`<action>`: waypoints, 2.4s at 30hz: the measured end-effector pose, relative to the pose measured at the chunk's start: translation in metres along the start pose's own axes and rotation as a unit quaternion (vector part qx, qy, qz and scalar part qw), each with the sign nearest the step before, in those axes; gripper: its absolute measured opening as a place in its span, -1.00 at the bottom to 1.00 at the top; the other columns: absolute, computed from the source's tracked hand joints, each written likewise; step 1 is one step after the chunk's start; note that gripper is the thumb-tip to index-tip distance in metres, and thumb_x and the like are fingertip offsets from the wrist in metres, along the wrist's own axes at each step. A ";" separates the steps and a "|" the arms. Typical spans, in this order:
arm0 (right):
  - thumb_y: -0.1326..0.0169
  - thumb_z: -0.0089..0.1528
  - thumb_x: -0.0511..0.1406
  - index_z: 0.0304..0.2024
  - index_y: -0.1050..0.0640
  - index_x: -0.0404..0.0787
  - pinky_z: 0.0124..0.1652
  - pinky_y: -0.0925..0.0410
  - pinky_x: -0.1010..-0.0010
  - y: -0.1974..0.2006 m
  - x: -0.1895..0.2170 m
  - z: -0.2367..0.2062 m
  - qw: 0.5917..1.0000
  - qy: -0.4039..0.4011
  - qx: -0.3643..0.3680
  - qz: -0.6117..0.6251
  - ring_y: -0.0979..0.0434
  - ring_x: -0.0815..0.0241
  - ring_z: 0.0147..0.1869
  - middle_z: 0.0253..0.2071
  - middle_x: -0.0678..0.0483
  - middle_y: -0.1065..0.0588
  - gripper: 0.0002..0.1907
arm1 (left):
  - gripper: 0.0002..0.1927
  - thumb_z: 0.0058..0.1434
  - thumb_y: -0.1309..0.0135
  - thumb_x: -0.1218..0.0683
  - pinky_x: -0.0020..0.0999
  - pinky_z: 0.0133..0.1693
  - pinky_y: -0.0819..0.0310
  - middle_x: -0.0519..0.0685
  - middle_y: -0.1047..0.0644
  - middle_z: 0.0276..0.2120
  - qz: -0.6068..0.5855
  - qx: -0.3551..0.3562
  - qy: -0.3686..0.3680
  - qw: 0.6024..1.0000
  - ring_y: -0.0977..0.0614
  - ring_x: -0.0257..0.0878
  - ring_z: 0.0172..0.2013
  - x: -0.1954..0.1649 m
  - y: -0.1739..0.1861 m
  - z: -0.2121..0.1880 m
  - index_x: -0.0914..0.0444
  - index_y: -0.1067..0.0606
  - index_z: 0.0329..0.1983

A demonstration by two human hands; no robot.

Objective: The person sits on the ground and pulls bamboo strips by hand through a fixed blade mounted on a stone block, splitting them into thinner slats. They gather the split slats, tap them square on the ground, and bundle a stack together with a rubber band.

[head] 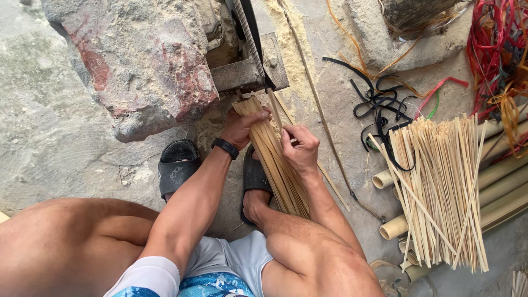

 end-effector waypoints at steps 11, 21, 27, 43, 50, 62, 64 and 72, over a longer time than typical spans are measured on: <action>-0.21 0.32 -0.42 -0.23 -0.61 -0.30 -0.47 -0.53 0.50 -0.005 0.045 0.047 0.995 0.029 -0.067 -0.070 -0.60 0.24 -0.39 -0.35 0.01 -0.56 -0.96 | -0.70 0.11 -0.30 0.27 -0.22 -0.14 -0.73 0.06 -0.65 -0.22 -0.022 -0.023 -0.020 0.999 -0.72 -0.14 -0.20 -0.016 -0.008 -0.009 0.35 -0.56 -0.08; -0.20 0.30 -0.39 -0.22 -0.59 -0.26 -0.42 -0.48 0.60 0.008 0.003 0.011 0.966 -0.171 -0.006 0.192 -0.58 0.40 -0.39 -0.38 0.12 -0.59 -0.96 | -0.74 0.13 -0.32 0.26 -0.21 -0.14 -0.73 0.11 -0.66 -0.21 -0.033 -0.015 -0.031 0.999 -0.72 -0.12 -0.20 -0.017 -0.009 -0.011 0.35 -0.59 -0.10; -0.23 0.29 -0.42 -0.25 -0.59 -0.27 -0.39 -0.44 0.58 0.014 0.000 0.007 0.969 -0.160 -0.044 0.182 -0.57 0.37 -0.38 -0.39 0.09 -0.59 -0.95 | -0.71 0.09 -0.31 0.27 -0.19 -0.14 -0.74 0.08 -0.65 -0.22 -0.018 -0.025 -0.033 0.999 -0.72 -0.14 -0.21 -0.018 -0.004 -0.013 0.34 -0.56 -0.11; -0.33 0.24 -0.35 -0.36 -0.60 -0.21 -0.44 -0.54 0.52 0.014 0.019 0.037 0.992 -0.108 -0.059 0.030 -0.62 0.31 -0.41 -0.42 0.08 -0.60 -0.86 | -0.58 0.06 -0.38 0.21 -0.16 -0.10 -0.75 0.12 -0.63 -0.15 -0.028 -0.041 -0.022 0.999 -0.72 -0.10 -0.15 -0.019 -0.001 -0.015 0.35 -0.53 -0.02; -0.34 0.23 -0.35 -0.22 -0.68 -0.23 -0.39 -0.51 0.53 0.035 0.035 0.001 0.997 0.003 -0.075 0.004 -0.63 0.29 -0.33 -0.35 0.07 -0.62 -0.89 | -0.54 0.06 -0.41 0.19 -0.16 -0.07 -0.74 0.14 -0.64 -0.11 -0.022 -0.036 -0.042 0.998 -0.72 -0.08 -0.11 -0.018 -0.001 -0.016 0.37 -0.53 0.01; -0.27 0.24 -0.38 -0.32 -0.67 -0.23 -0.30 -0.55 0.40 -0.008 0.024 0.065 0.989 -0.122 -0.078 0.012 -0.62 0.22 -0.30 -0.36 0.02 -0.61 -0.97 | -0.61 0.06 -0.32 0.28 -0.16 -0.11 -0.76 0.12 -0.63 -0.15 -0.029 -0.041 -0.042 0.998 -0.72 -0.08 -0.16 -0.023 -0.007 -0.015 0.35 -0.53 -0.02; -0.27 0.23 -0.37 -0.31 -0.67 -0.24 -0.29 -0.56 0.40 -0.014 0.026 0.074 0.986 -0.142 -0.079 0.035 -0.64 0.23 -0.31 -0.36 0.01 -0.62 -0.96 | -0.62 0.07 -0.32 0.29 -0.16 -0.12 -0.76 0.12 -0.63 -0.14 -0.025 -0.044 -0.060 0.997 -0.72 -0.08 -0.17 -0.025 -0.009 -0.015 0.35 -0.54 -0.03; -0.31 0.23 -0.30 -0.32 -0.60 -0.29 -0.41 -0.58 0.47 0.013 0.025 0.048 0.979 -0.192 -0.021 0.069 -0.66 0.29 -0.39 -0.39 0.02 -0.61 -0.82 | -0.60 0.06 -0.36 0.23 -0.14 -0.11 -0.77 0.15 -0.65 -0.16 -0.016 -0.036 -0.045 0.998 -0.74 -0.07 -0.17 -0.022 -0.009 -0.015 0.37 -0.54 -0.03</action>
Point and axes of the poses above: each hand's wrist, its own z-axis towards the middle knuckle, its own y-axis out of the back of the hand, x = y × z, the point moved 8 cm from there along z, towards the middle knuckle
